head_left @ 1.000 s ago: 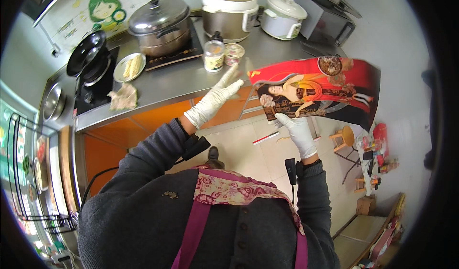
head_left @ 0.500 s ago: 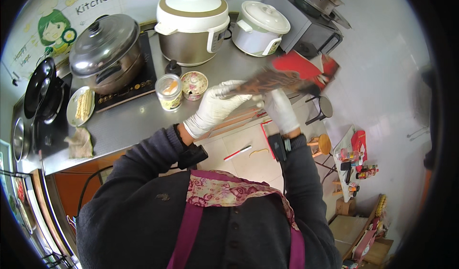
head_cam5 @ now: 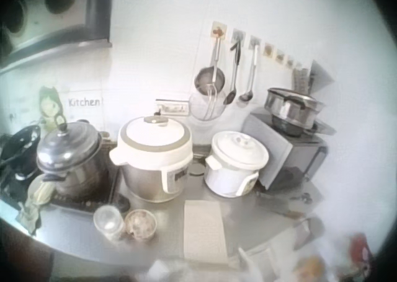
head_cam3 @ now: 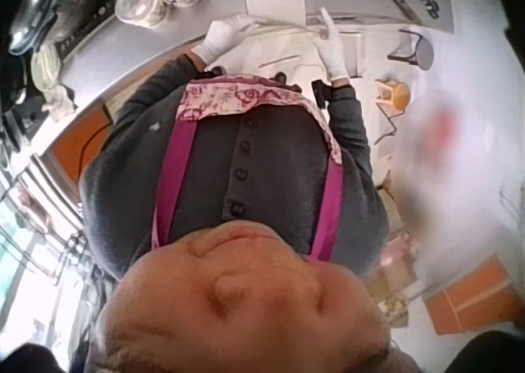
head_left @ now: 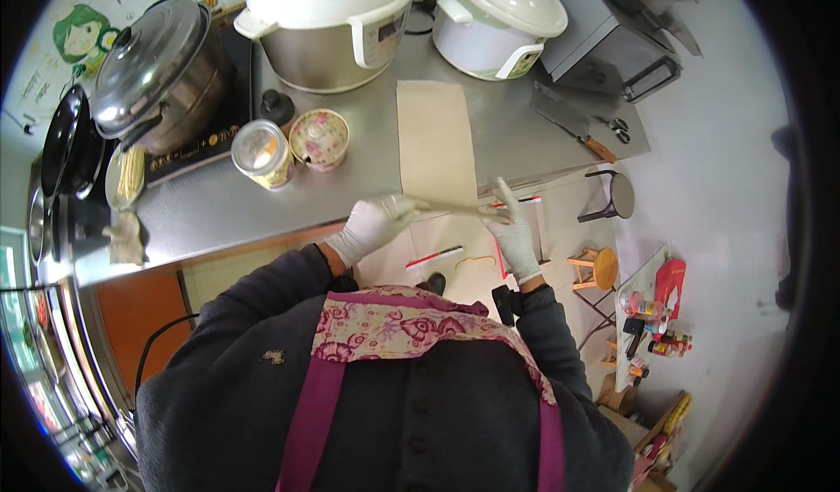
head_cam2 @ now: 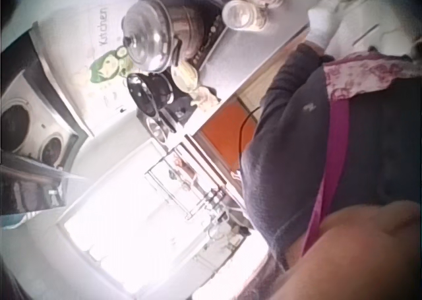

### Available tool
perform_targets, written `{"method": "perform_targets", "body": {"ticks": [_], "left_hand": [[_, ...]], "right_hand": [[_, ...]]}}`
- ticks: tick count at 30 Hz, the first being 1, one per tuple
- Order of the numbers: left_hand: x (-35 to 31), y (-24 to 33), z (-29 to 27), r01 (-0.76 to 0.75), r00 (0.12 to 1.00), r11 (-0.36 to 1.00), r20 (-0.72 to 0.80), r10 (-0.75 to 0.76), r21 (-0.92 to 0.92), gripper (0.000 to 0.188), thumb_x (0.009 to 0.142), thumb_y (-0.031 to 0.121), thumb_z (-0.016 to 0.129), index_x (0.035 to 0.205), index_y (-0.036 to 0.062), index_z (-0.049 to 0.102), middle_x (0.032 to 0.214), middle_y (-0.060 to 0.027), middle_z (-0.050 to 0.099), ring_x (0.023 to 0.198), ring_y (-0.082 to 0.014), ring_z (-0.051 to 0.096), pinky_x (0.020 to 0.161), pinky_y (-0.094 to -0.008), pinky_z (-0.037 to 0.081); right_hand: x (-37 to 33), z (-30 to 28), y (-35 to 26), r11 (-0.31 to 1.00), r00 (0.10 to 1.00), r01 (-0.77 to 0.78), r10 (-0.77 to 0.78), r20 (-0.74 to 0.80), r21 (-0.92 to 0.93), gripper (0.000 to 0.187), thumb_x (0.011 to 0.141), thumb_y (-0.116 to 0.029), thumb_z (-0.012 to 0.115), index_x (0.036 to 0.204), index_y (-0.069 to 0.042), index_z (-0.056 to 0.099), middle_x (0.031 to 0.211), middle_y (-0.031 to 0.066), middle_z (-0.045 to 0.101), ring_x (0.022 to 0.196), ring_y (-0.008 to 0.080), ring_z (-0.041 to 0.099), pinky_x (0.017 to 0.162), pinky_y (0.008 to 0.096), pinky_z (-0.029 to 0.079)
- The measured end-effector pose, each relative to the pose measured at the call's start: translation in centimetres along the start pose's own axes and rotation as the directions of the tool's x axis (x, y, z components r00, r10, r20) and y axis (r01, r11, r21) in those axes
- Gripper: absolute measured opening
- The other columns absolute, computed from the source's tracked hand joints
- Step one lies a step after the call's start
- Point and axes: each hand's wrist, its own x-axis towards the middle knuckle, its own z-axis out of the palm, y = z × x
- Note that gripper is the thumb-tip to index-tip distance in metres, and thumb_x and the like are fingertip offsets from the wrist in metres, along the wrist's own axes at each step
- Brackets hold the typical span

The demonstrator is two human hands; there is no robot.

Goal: The person cuts a sheet of paper with a knife, folds it on a wooden board, and assembles a small rectangular paper box. They then place a red printed card into the box and carry the finished box outside.

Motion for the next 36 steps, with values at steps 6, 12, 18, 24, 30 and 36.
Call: {"method": "perform_targets", "body": {"ticks": [6,12,18,24,30,36], "left_hand": [[2.1,1.1,3.1,0.596,0.761,0.784,-0.189,-0.621,-0.174,0.025,0.087,0.025,0.071,0.100,0.0032,0.069,0.075,-0.0149,0.068,0.066,-0.0314,0.065,0.064,-0.0369,0.053],[6.2,3.7,3.0,0.663,0.641,0.748,-0.491,-0.589,-0.031,0.059,0.084,0.014,0.073,0.139,0.0091,0.050,0.113,-0.0174,0.064,0.094,-0.0291,0.064,0.082,-0.0376,0.053],[6.5,6.3,6.7,0.055,0.992,0.832,0.064,-0.108,0.552,0.073,0.089,0.041,0.065,0.152,0.0170,0.036,0.154,-0.0110,0.038,0.146,-0.0314,0.028,0.120,-0.0526,0.016],[6.2,4.8,9.6,0.134,0.971,0.802,0.083,-0.223,0.582,0.073,0.095,0.056,0.052,0.154,0.0191,0.031,0.159,-0.0136,0.029,0.148,-0.0390,0.022,0.119,-0.0597,0.011],[5.9,3.9,9.6,0.092,0.975,0.807,0.113,-0.193,0.583,0.069,0.095,0.054,0.051,0.155,0.0263,0.031,0.159,-0.0127,0.029,0.148,-0.0381,0.022,0.119,-0.0594,0.011],[5.9,3.6,9.6,0.079,0.971,0.800,0.136,-0.196,0.595,0.069,0.095,0.054,0.051,0.155,0.0271,0.031,0.159,-0.0121,0.029,0.148,-0.0375,0.022,0.119,-0.0595,0.011]], "right_hand": [[7.0,-1.6,0.5,0.990,0.974,-0.108,0.125,0.191,-0.096,0.022,0.089,-0.022,0.070,0.102,-0.003,0.072,0.082,0.0000,0.068,0.075,0.0080,0.059,0.068,0.0259,0.048],[12.8,-0.5,-0.4,0.964,0.937,-0.098,0.173,0.304,-0.246,0.031,0.090,-0.032,0.069,0.091,-0.001,0.072,0.068,0.0061,0.068,0.053,0.0150,0.063,0.055,0.0300,0.047],[13.6,-0.5,-0.4,0.942,0.919,-0.095,0.208,0.336,-0.322,0.033,0.087,-0.035,0.070,0.090,-0.002,0.072,0.067,0.0088,0.068,0.052,0.0172,0.065,0.054,0.0317,0.048],[14.0,-0.1,0.0,0.921,0.906,-0.116,0.251,0.340,-0.371,0.031,0.088,-0.035,0.071,0.090,-0.004,0.069,0.066,0.0049,0.066,0.051,0.0134,0.062,0.048,0.0292,0.049],[14.4,-0.1,-0.6,0.898,0.876,-0.179,0.332,0.351,-0.403,0.029,0.089,-0.031,0.069,0.089,-0.003,0.067,0.065,0.0037,0.064,0.051,0.0127,0.061,0.048,0.0289,0.050],[14.5,-0.1,-1.1,0.897,0.856,-0.210,0.361,0.369,-0.390,0.025,0.090,-0.028,0.069,0.089,-0.003,0.067,0.066,0.0047,0.066,0.051,0.0136,0.063,0.048,0.0292,0.050]]}}
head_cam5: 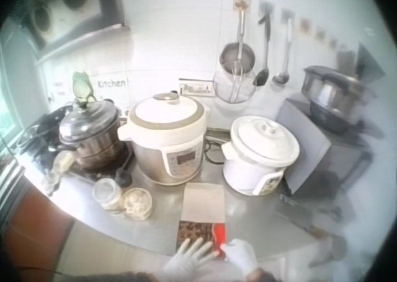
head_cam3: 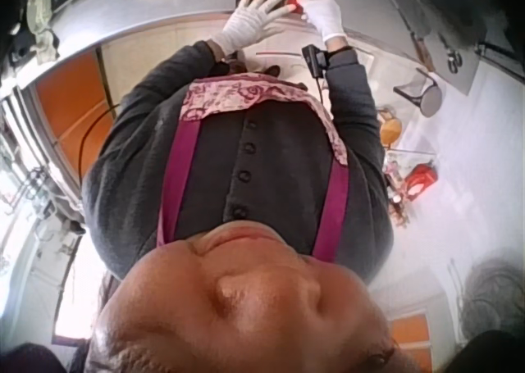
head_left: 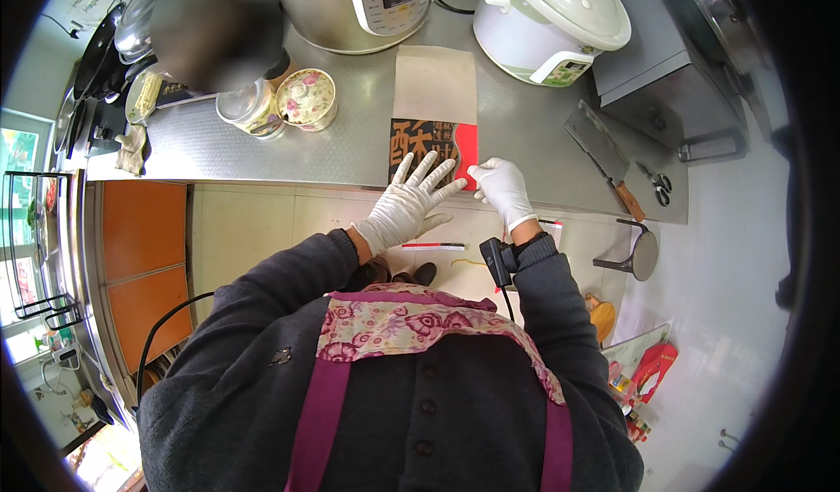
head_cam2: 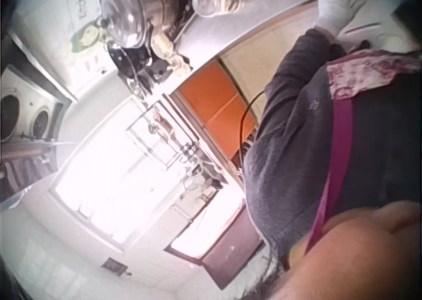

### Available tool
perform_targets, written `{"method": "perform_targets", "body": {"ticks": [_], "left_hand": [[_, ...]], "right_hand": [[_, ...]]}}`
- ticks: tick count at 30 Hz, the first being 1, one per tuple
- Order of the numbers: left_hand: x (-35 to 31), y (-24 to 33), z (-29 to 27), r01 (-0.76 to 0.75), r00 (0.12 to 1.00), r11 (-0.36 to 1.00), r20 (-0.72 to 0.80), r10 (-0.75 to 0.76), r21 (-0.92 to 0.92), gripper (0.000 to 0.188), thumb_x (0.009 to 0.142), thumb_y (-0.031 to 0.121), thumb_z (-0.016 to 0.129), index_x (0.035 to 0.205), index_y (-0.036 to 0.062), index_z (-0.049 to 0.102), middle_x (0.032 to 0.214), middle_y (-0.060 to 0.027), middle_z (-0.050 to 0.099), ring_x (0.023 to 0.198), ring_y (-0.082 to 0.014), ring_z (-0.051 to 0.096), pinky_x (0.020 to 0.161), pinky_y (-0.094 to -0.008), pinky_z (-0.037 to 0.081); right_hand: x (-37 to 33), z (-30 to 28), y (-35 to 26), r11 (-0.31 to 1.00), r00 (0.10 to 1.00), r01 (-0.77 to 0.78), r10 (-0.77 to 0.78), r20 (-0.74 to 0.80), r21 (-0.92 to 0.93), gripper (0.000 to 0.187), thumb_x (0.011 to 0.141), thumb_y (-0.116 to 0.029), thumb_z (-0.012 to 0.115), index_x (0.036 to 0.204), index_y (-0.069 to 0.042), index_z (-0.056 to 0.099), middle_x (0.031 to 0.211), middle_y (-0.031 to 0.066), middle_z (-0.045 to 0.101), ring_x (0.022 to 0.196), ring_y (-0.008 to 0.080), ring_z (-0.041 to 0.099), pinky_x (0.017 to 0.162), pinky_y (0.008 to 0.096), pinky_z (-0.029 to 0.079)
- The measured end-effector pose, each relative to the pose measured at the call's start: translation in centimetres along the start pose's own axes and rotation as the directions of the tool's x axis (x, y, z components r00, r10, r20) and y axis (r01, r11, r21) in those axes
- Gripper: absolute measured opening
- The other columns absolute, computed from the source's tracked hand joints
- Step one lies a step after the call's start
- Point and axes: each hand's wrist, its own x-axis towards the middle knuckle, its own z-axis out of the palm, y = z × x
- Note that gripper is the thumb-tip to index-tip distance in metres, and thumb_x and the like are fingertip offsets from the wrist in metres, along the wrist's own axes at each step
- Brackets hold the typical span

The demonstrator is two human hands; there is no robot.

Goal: The person cuts a sheet of paper with a knife, folds it on a wooden board, and assembles a small rectangular paper box. They then place a red printed card into the box and carry the finished box outside.

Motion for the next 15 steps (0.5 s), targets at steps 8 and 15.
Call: {"method": "perform_targets", "body": {"ticks": [8,15], "left_hand": [[0.00,0.02,-0.03,-0.009,1.000,1.000,0.008,0.008,0.013,0.069,0.094,0.053,0.052,0.155,0.0276,0.031,0.159,-0.0119,0.029,0.148,-0.0373,0.023,0.119,-0.0599,0.012],[-0.06,-0.08,-0.04,-0.024,1.000,0.999,-0.010,0.024,0.025,0.066,0.095,0.052,0.052,0.154,0.0283,0.033,0.158,-0.0117,0.031,0.147,-0.0364,0.024,0.119,-0.0590,0.012]], "right_hand": [[-0.02,0.06,0.16,0.999,0.999,0.035,-0.035,-0.009,-0.001,0.023,0.089,-0.024,0.068,0.086,-0.001,0.067,0.064,0.0095,0.067,0.053,0.0176,0.066,0.051,0.0325,0.050],[0.40,0.25,0.42,0.996,0.998,0.056,-0.057,-0.014,-0.069,0.022,0.088,-0.024,0.067,0.088,-0.002,0.067,0.066,0.0126,0.068,0.055,0.0207,0.068,0.055,0.0348,0.052]]}}
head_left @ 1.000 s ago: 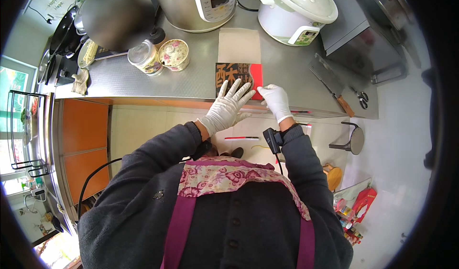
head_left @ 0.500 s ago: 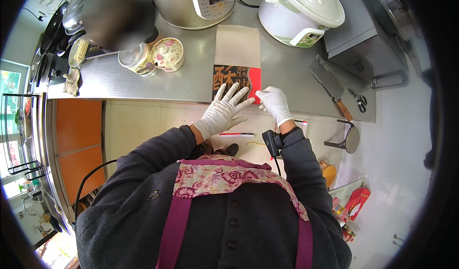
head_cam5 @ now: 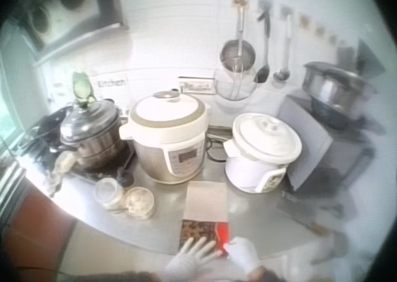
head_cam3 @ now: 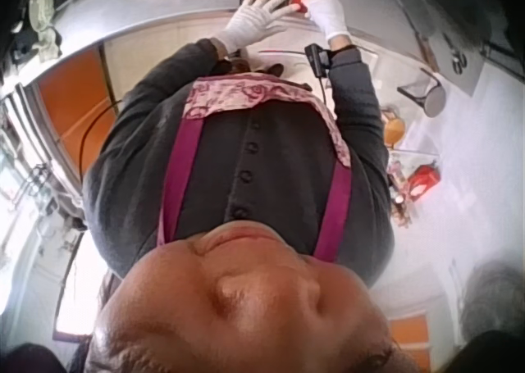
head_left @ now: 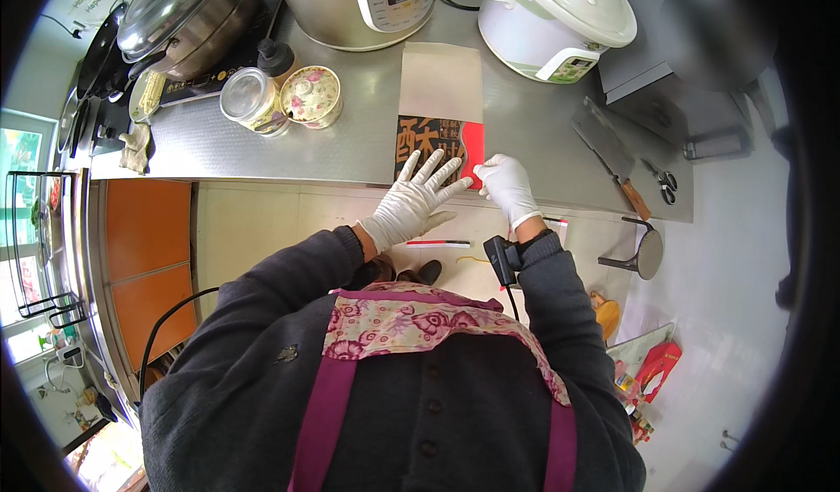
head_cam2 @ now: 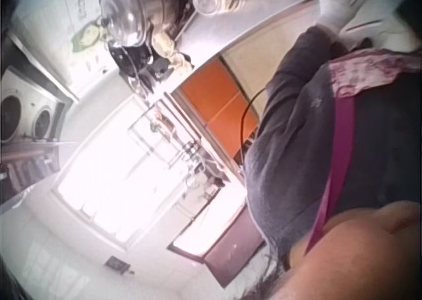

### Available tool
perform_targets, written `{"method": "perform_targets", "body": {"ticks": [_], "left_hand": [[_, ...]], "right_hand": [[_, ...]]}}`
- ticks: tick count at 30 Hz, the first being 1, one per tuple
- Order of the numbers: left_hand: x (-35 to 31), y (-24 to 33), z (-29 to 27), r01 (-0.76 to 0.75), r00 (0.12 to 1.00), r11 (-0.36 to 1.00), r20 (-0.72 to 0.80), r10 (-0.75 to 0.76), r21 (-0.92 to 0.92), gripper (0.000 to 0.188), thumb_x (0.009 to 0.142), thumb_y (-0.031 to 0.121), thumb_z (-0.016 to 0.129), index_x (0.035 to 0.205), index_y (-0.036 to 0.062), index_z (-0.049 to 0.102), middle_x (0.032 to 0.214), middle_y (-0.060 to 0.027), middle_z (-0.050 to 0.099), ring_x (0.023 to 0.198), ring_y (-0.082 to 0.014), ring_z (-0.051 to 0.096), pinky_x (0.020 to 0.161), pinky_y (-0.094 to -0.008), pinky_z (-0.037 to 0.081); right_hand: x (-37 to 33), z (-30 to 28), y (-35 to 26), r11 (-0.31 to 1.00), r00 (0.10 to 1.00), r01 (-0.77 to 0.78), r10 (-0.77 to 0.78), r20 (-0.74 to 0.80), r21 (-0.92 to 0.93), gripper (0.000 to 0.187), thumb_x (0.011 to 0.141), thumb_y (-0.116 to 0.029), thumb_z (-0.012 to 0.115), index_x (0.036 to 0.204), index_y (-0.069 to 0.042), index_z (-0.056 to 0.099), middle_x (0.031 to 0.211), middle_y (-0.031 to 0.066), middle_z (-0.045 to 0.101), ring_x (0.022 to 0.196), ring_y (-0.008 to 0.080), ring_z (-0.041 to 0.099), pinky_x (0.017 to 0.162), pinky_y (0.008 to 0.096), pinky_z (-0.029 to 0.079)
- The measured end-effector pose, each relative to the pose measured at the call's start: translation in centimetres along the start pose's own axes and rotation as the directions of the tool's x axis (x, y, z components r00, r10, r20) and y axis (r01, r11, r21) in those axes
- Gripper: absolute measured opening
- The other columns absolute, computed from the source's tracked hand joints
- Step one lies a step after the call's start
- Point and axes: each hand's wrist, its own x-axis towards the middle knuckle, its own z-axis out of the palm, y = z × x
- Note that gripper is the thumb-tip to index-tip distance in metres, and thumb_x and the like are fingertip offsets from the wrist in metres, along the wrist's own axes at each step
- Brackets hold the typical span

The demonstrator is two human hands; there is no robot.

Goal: The person cuts a sheet of paper with a knife, folds it on a wooden board, and assembles a small rectangular paper box. They then place a red printed card into the box and carry the finished box outside.

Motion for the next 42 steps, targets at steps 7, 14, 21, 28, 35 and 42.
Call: {"method": "perform_targets", "body": {"ticks": [7,14,21,28,35,42], "left_hand": [[0.1,0.0,0.1,0.002,1.000,1.000,0.007,-0.002,0.000,0.066,0.096,0.053,0.051,0.154,0.0283,0.033,0.158,-0.0116,0.031,0.147,-0.0362,0.024,0.119,-0.0588,0.012],[0.1,-0.1,0.2,-0.003,1.000,1.000,0.016,0.003,-0.008,0.068,0.095,0.055,0.051,0.154,0.0269,0.032,0.159,-0.0111,0.029,0.148,-0.0365,0.022,0.120,-0.0577,0.012],[0.2,-0.1,0.0,-0.003,0.998,1.000,0.058,0.003,-0.011,0.072,0.094,0.057,0.052,0.155,0.0262,0.031,0.160,-0.0123,0.029,0.148,-0.0374,0.022,0.119,-0.0589,0.012],[0.1,-0.2,-0.4,-0.021,0.999,0.999,0.029,0.021,-0.026,0.074,0.092,0.057,0.056,0.154,0.0264,0.032,0.159,-0.0136,0.029,0.148,-0.0389,0.022,0.119,-0.0599,0.013],[0.2,-0.2,-0.4,-0.014,0.998,1.000,0.060,0.014,0.002,0.075,0.090,0.059,0.057,0.154,0.0275,0.032,0.159,-0.0135,0.030,0.147,-0.0383,0.023,0.118,-0.0604,0.015],[0.7,-0.5,-0.8,-0.018,0.994,0.999,0.109,0.022,-0.037,0.074,0.091,0.062,0.053,0.154,0.0286,0.032,0.159,-0.0141,0.028,0.147,-0.0400,0.024,0.118,-0.0614,0.014]], "right_hand": [[0.3,0.1,0.1,1.000,1.000,-0.008,0.008,0.001,0.003,0.021,0.087,-0.023,0.067,0.086,-0.002,0.067,0.067,0.0131,0.068,0.055,0.0213,0.068,0.055,0.0349,0.053],[0.6,0.1,0.5,1.000,1.000,0.025,-0.026,0.003,0.018,0.018,0.088,-0.018,0.067,0.083,-0.002,0.064,0.064,0.0079,0.065,0.050,0.0162,0.063,0.048,0.0309,0.050],[0.5,0.3,0.0,0.992,0.999,0.026,-0.030,-0.025,-0.125,0.021,0.087,-0.023,0.067,0.086,-0.002,0.065,0.067,0.0108,0.067,0.054,0.0207,0.066,0.055,0.0342,0.052],[-0.9,-1.6,-1.4,0.943,0.964,0.160,-0.213,-0.160,-0.290,0.028,0.086,-0.032,0.068,0.089,-0.004,0.069,0.072,0.0139,0.069,0.063,0.0251,0.069,0.066,0.0377,0.055],[-0.9,-0.3,0.0,0.948,0.955,0.294,-0.298,-0.014,-0.124,0.016,0.088,-0.020,0.067,0.097,-0.008,0.071,0.089,0.0133,0.072,0.080,0.0273,0.068,0.077,0.0348,0.054],[-1.0,-0.2,0.7,0.913,0.909,0.403,-0.407,-0.094,-0.064,0.013,0.087,-0.012,0.064,0.094,-0.006,0.072,0.098,0.0146,0.072,0.089,0.0300,0.068,0.082,0.0366,0.054]]}}
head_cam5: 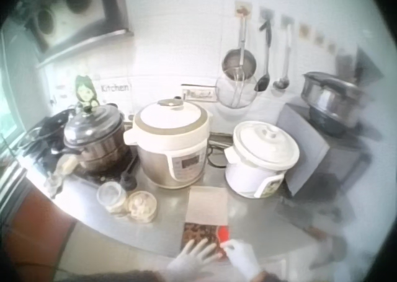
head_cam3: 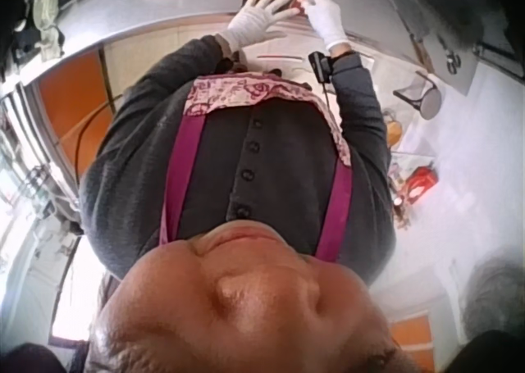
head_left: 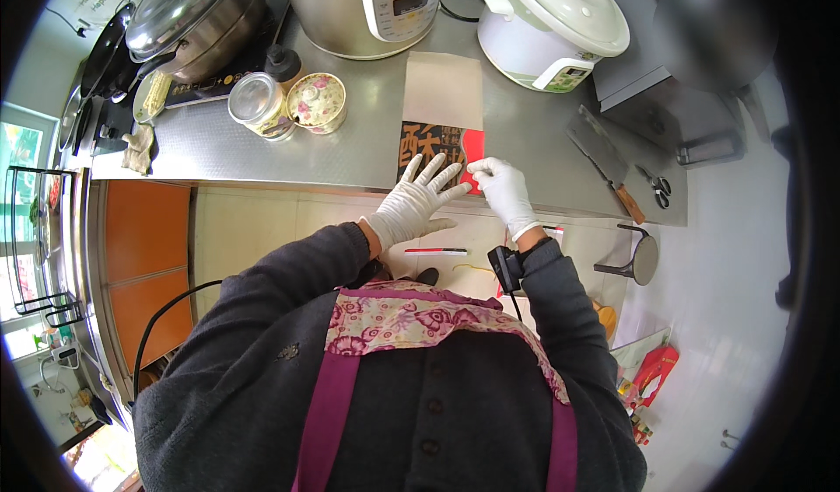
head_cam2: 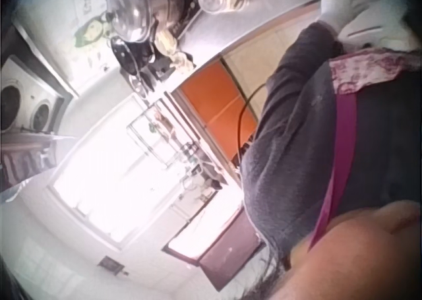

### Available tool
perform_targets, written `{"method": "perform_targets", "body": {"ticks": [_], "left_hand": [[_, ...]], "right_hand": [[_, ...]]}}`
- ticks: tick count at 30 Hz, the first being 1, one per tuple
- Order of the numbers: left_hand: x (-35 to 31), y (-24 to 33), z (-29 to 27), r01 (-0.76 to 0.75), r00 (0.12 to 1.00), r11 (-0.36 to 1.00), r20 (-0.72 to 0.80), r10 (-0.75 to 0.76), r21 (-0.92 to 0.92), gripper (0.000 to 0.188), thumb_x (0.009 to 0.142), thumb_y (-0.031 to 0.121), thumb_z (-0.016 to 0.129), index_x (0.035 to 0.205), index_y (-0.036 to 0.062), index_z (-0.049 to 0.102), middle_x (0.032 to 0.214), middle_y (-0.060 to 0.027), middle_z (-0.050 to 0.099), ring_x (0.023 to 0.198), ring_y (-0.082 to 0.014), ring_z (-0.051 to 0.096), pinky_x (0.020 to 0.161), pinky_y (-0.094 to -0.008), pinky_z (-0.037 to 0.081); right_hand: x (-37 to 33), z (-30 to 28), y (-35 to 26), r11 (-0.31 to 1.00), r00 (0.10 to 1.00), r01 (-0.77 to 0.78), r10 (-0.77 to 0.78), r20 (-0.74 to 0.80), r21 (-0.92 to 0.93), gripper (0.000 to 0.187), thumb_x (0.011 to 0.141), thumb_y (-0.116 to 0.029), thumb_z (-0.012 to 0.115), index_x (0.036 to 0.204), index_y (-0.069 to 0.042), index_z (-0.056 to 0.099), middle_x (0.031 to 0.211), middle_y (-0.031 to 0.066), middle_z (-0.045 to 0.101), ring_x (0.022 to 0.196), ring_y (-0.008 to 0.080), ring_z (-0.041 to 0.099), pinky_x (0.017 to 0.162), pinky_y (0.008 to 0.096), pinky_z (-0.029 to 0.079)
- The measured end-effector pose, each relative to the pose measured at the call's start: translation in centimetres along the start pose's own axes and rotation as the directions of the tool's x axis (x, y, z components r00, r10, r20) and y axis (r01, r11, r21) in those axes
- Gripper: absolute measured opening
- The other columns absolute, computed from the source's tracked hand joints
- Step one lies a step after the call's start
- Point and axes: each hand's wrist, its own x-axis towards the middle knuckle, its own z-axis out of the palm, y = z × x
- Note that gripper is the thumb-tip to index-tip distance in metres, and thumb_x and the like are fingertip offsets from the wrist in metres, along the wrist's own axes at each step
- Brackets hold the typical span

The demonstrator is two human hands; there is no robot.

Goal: The person cuts a sheet of paper with a knife, folds it on a wooden board, and assembles a small rectangular paper box. They then place a red printed card into the box and carry the finished box outside.

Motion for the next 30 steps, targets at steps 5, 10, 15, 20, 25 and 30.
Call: {"method": "perform_targets", "body": {"ticks": [5,10,15,20,25,30], "left_hand": [[1.0,-0.5,-0.5,-0.019,0.998,1.000,-0.066,0.018,-0.018,0.073,0.091,0.063,0.053,0.151,0.0234,0.039,0.156,-0.0162,0.033,0.146,-0.0405,0.025,0.118,-0.0606,0.015],[1.9,-0.4,-0.3,0.008,1.000,0.995,-0.026,-0.006,0.100,0.077,0.090,0.064,0.053,0.153,0.0220,0.036,0.157,-0.0164,0.031,0.147,-0.0400,0.024,0.118,-0.0601,0.015],[2.0,-1.7,-0.8,-0.059,0.998,0.998,-0.020,0.059,0.031,0.074,0.093,0.060,0.050,0.154,0.0222,0.032,0.158,-0.0141,0.030,0.147,-0.0370,0.025,0.119,-0.0559,0.017],[-0.7,-3.9,-2.2,-0.115,0.993,0.991,0.012,0.115,0.061,0.067,0.097,0.053,0.049,0.155,0.0239,0.030,0.159,-0.0091,0.031,0.146,-0.0317,0.029,0.120,-0.0492,0.019],[-2.8,-5.0,-3.4,-0.076,0.996,0.995,0.044,0.073,0.069,0.066,0.097,0.047,0.051,0.155,0.0231,0.029,0.160,-0.0063,0.030,0.145,-0.0301,0.031,0.119,-0.0483,0.023],[-4.5,-5.8,-4.5,-0.058,0.995,0.989,0.092,0.046,0.136,0.064,0.099,0.041,0.050,0.154,0.0169,0.030,0.159,-0.0059,0.032,0.144,-0.0288,0.033,0.118,-0.0491,0.026]], "right_hand": [[1.2,0.2,-0.7,0.997,1.000,-0.001,-0.001,-0.027,-0.077,0.014,0.089,-0.014,0.061,0.095,-0.006,0.072,0.099,0.0164,0.071,0.090,0.0336,0.068,0.082,0.0398,0.053],[0.9,1.4,-0.5,0.990,0.990,0.032,-0.050,-0.131,-0.139,0.014,0.091,-0.013,0.061,0.100,-0.007,0.070,0.095,0.0139,0.071,0.086,0.0281,0.068,0.079,0.0372,0.053],[1.2,1.4,0.2,0.987,0.988,0.033,-0.057,-0.146,-0.159,0.016,0.091,-0.014,0.063,0.104,-0.007,0.069,0.095,0.0131,0.071,0.086,0.0253,0.069,0.080,0.0354,0.054],[1.0,1.7,-0.6,0.992,0.993,-0.023,0.008,-0.118,-0.127,0.024,0.082,-0.020,0.074,0.099,-0.005,0.068,0.092,0.0139,0.070,0.085,0.0263,0.069,0.080,0.0369,0.054],[0.8,1.9,-2.5,0.976,0.987,-0.039,0.004,-0.159,-0.215,0.044,0.072,-0.031,0.084,0.097,0.000,0.066,0.090,0.0153,0.069,0.081,0.0262,0.068,0.077,0.0369,0.054],[0.5,3.1,-4.3,0.919,0.980,-0.075,-0.004,-0.199,-0.388,0.060,0.063,-0.043,0.090,0.093,0.000,0.061,0.091,0.0153,0.064,0.085,0.0329,0.063,0.075,0.0431,0.052]]}}
